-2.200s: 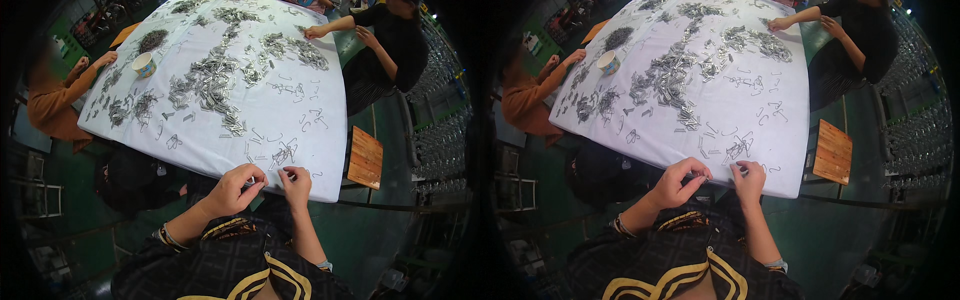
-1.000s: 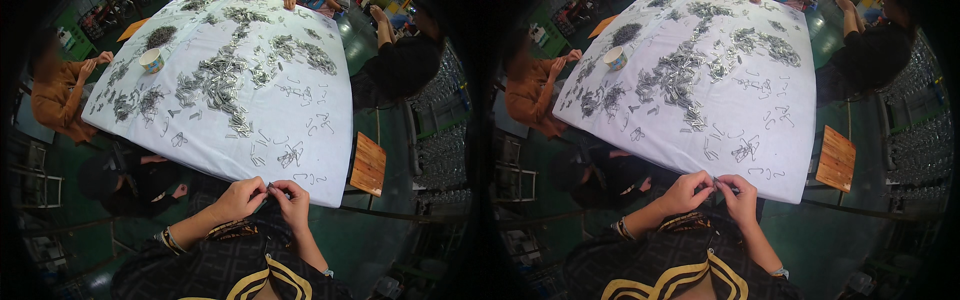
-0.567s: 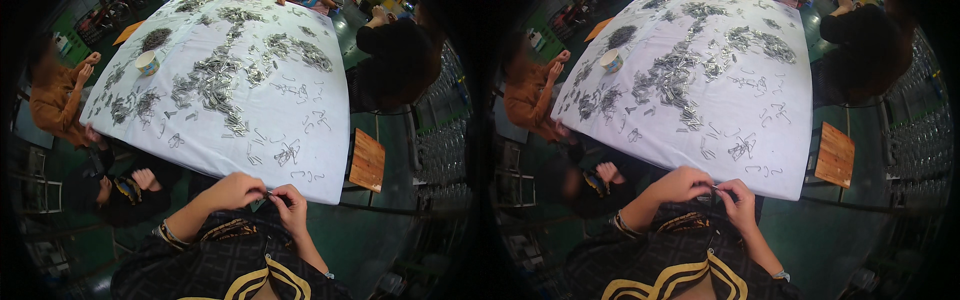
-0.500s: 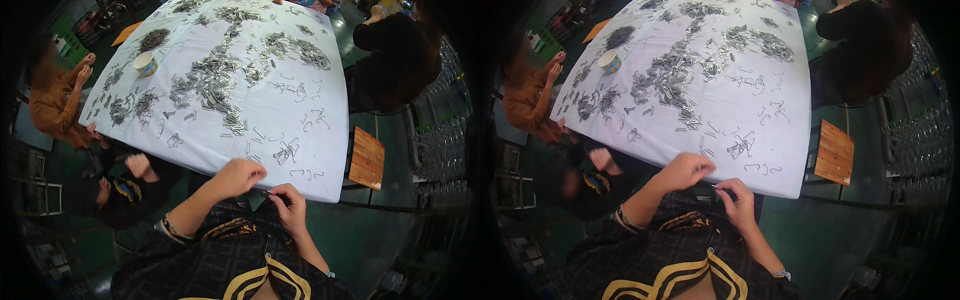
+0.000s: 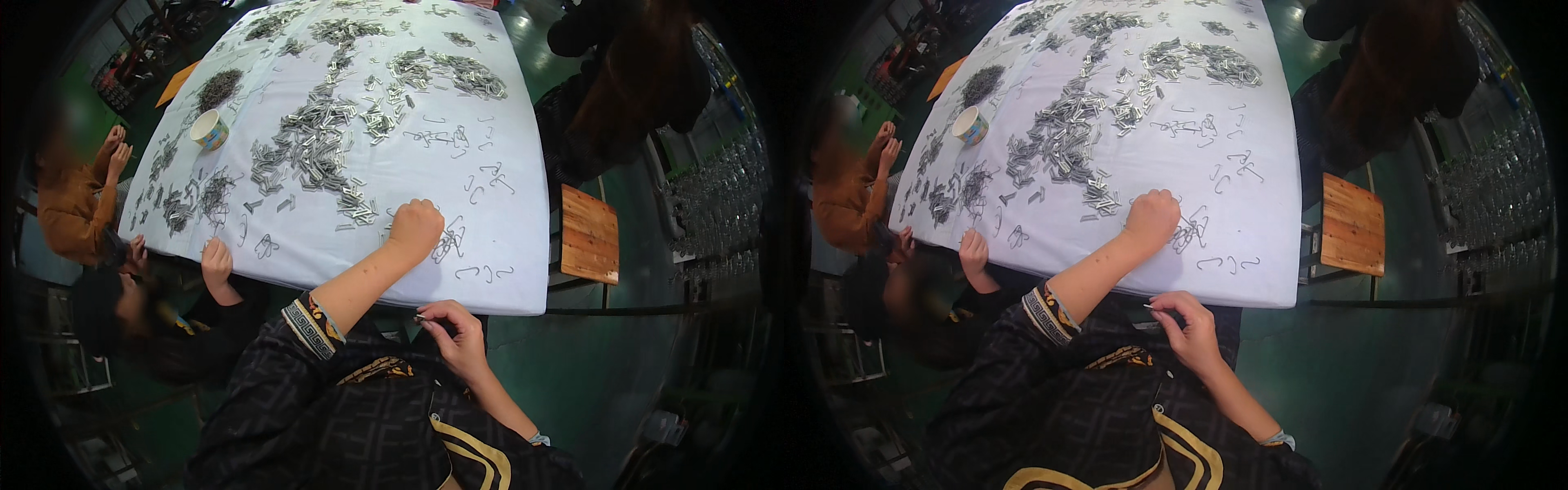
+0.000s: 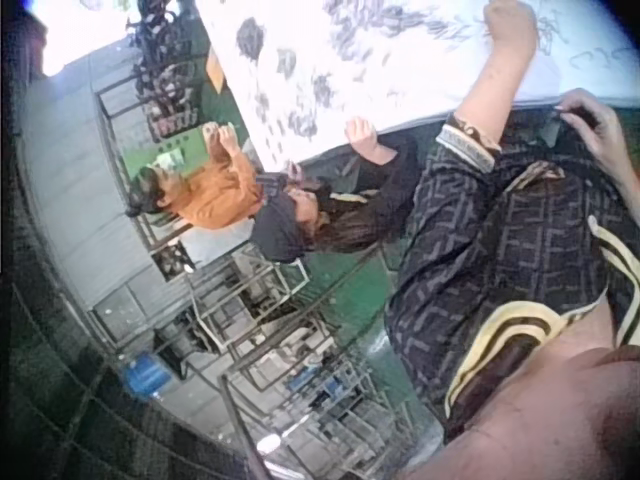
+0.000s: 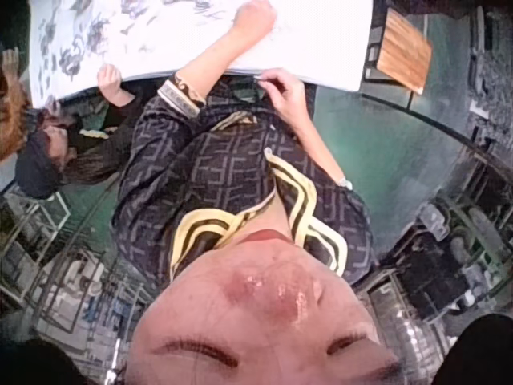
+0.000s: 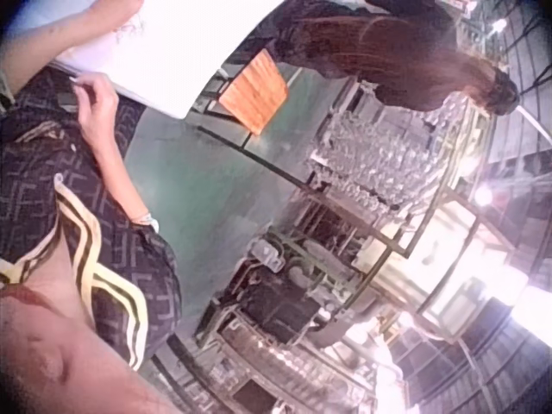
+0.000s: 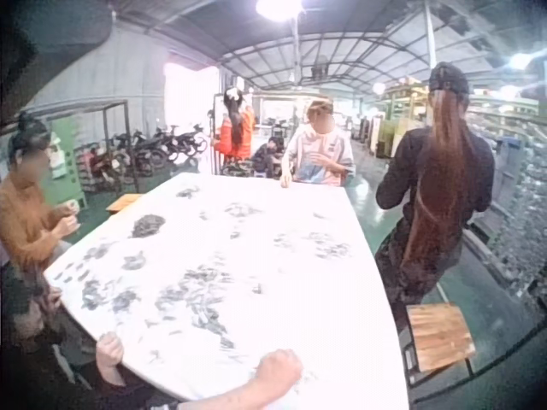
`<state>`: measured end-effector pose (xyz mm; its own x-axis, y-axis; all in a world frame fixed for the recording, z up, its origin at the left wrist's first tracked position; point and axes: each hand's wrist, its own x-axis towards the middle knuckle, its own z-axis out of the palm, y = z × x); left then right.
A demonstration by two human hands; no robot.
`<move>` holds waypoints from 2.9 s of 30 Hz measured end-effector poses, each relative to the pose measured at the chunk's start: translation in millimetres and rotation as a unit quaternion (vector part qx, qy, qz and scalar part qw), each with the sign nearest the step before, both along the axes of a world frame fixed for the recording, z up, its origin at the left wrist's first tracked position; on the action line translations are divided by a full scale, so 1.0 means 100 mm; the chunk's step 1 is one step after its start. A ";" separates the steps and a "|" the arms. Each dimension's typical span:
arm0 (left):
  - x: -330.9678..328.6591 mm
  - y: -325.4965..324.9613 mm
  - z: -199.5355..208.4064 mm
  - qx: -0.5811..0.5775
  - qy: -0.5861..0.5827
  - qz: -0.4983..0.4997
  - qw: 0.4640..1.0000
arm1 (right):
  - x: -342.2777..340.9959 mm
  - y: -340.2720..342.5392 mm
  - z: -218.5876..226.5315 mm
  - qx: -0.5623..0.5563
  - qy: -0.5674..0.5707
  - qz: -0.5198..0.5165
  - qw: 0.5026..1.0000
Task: The person picks through metal hooks and brackets on a large white surface, sorting individual pieces and hanging some on a metal rack.
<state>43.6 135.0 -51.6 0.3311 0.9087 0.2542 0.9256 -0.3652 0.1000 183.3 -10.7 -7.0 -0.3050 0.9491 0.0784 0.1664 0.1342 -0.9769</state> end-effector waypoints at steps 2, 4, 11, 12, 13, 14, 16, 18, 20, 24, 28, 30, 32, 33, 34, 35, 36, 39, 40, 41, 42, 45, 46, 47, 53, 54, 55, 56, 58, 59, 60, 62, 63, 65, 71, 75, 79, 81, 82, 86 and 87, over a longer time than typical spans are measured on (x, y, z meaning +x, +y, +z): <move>-0.01 0.02 0.05 -0.024 -0.040 0.000 0.999 | 0.01 0.01 0.01 0.003 0.004 0.001 1.000; 0.09 -0.06 0.05 -0.063 -0.128 -0.044 0.989 | 0.02 0.01 0.04 0.017 -0.004 0.009 1.000; 0.67 -0.32 0.08 -0.268 -0.224 -0.195 0.916 | 0.07 0.01 0.11 0.018 -0.012 0.059 0.998; 0.74 -0.31 0.06 -0.267 -0.234 -0.204 0.912 | 0.09 0.01 0.11 0.025 -0.012 0.055 0.998; 0.81 -0.28 0.04 -0.265 -0.243 -0.213 0.909 | 0.11 0.01 0.10 0.032 -0.013 0.052 0.998; 0.84 -0.26 0.01 -0.262 -0.252 -0.220 0.905 | 0.14 0.01 0.10 0.040 -0.013 0.051 0.998; 0.84 -0.22 -0.01 -0.230 -0.297 -0.214 0.902 | 0.18 -0.02 0.10 0.041 -0.019 0.040 0.998; 0.77 -0.16 -0.01 -0.180 -0.314 -0.192 0.912 | 0.20 -0.03 0.10 0.037 -0.022 0.029 0.999; 0.50 -0.11 0.10 -0.115 -0.301 -0.156 0.934 | 0.21 -0.05 0.11 0.025 -0.022 0.014 0.999; -0.20 -0.01 0.21 -0.017 -0.040 -0.061 0.997 | 0.20 -0.04 0.06 0.015 -0.008 0.027 0.999; -0.52 0.02 0.21 -0.030 0.083 -0.079 0.993 | 0.13 0.03 0.04 0.018 -0.006 0.035 0.999; -0.57 0.03 0.13 -0.037 0.108 -0.098 0.989 | 0.09 0.05 0.04 0.015 -0.004 0.039 0.999; -0.57 0.03 0.10 -0.011 0.104 -0.117 0.988 | 0.05 0.07 0.05 0.010 -0.003 0.043 0.999; -0.57 0.03 0.09 0.001 0.102 -0.127 0.987 | 0.03 0.08 0.04 0.005 -0.002 0.039 0.999; -0.57 0.04 0.07 0.009 0.100 -0.122 0.987 | 0.01 0.09 0.03 0.000 -0.002 0.034 0.999; -0.57 0.05 0.05 0.017 0.099 -0.116 0.988 | 0.00 0.09 0.02 -0.004 -0.002 0.031 1.000; -0.59 0.04 0.04 0.025 0.097 -0.109 0.989 | -0.03 0.09 -0.01 -0.010 0.015 0.020 1.000; -0.66 0.00 0.09 0.003 -0.030 -0.071 0.997 | -0.08 0.08 -0.08 -0.036 0.064 -0.023 0.997; -0.66 -0.07 0.22 -0.072 -0.157 -0.046 0.984 | -0.10 0.07 -0.10 -0.054 0.082 -0.038 0.994; -0.64 -0.21 0.43 -0.148 -0.282 -0.021 0.948 | -0.11 0.06 -0.13 -0.075 0.099 -0.056 0.991; -0.62 -0.34 0.58 -0.220 -0.400 0.005 0.890 | -0.12 0.06 -0.14 -0.071 0.092 -0.059 0.991; -0.66 -0.73 0.65 -0.281 -0.562 -0.103 0.771 | -0.14 0.14 -0.14 -0.075 0.078 -0.061 0.992; -0.68 -0.88 0.66 -0.296 -0.595 -0.122 0.737 | -0.17 0.14 -0.13 -0.078 0.078 -0.055 0.992; -0.68 -0.99 0.61 -0.275 -0.613 -0.141 0.727 | -0.19 0.14 -0.11 -0.081 0.077 -0.050 0.992; -0.72 -1.24 0.45 -0.281 -0.682 -0.142 0.660 | -0.28 0.15 -0.05 -0.075 0.076 -0.030 0.994; -0.72 -1.25 0.42 -0.286 -0.695 -0.143 0.643 | -0.28 0.15 -0.05 -0.070 0.072 -0.028 0.995; -0.72 -1.26 0.40 -0.296 -0.707 -0.141 0.627 | -0.29 0.15 -0.04 -0.066 0.067 -0.026 0.995; -0.71 -1.27 0.38 -0.305 -0.718 -0.140 0.609 | -0.29 0.15 -0.03 -0.061 0.063 -0.025 0.996; -0.70 -1.29 0.36 -0.316 -0.733 -0.139 0.586 | -0.29 0.14 -0.03 -0.066 0.055 -0.022 0.996; -0.70 -1.30 0.35 -0.318 -0.736 -0.139 0.581 | -0.29 0.13 -0.03 -0.068 0.051 -0.020 0.996; -0.69 -1.31 0.34 -0.319 -0.740 -0.140 0.575 | -0.29 0.13 -0.04 -0.067 0.048 -0.019 0.996; -0.69 -1.33 0.32 -0.318 -0.745 -0.144 0.569 | -0.28 0.12 -0.05 -0.066 0.041 -0.018 0.997; -0.68 -1.34 0.31 -0.317 -0.747 -0.146 0.566 | -0.27 0.11 -0.04 -0.066 0.033 -0.013 0.997; -0.68 -1.36 0.30 -0.320 -0.749 -0.147 0.561 | -0.25 0.11 -0.05 -0.068 0.018 -0.003 0.998; -0.63 -1.43 0.28 -0.312 -0.732 -0.111 0.596 | -0.21 0.10 -0.09 -0.065 0.006 0.031 0.997; -0.61 -1.48 0.38 -0.263 -0.663 -0.074 0.697 | -0.17 0.11 -0.11 -0.036 -0.011 0.047 0.998; -0.63 -1.56 0.40 -0.191 -0.556 -0.073 0.806 | -0.06 0.23 -0.09 -0.034 -0.033 0.069 0.996; -0.60 -1.57 0.43 -0.118 -0.517 -0.078 0.844 | -0.05 0.34 -0.19 -0.001 -0.060 0.052 0.997; -0.61 -1.57 0.44 -0.117 -0.502 -0.070 0.854 | -0.08 0.40 -0.22 0.036 -0.083 0.055 0.994; -0.70 -1.58 0.43 -0.117 -0.504 -0.031 0.855 | -0.24 0.60 -0.30 0.098 -0.123 0.045 0.987; -0.71 -1.59 0.43 -0.118 -0.519 -0.020 0.846 | -0.28 0.64 -0.31 0.060 -0.111 0.030 0.992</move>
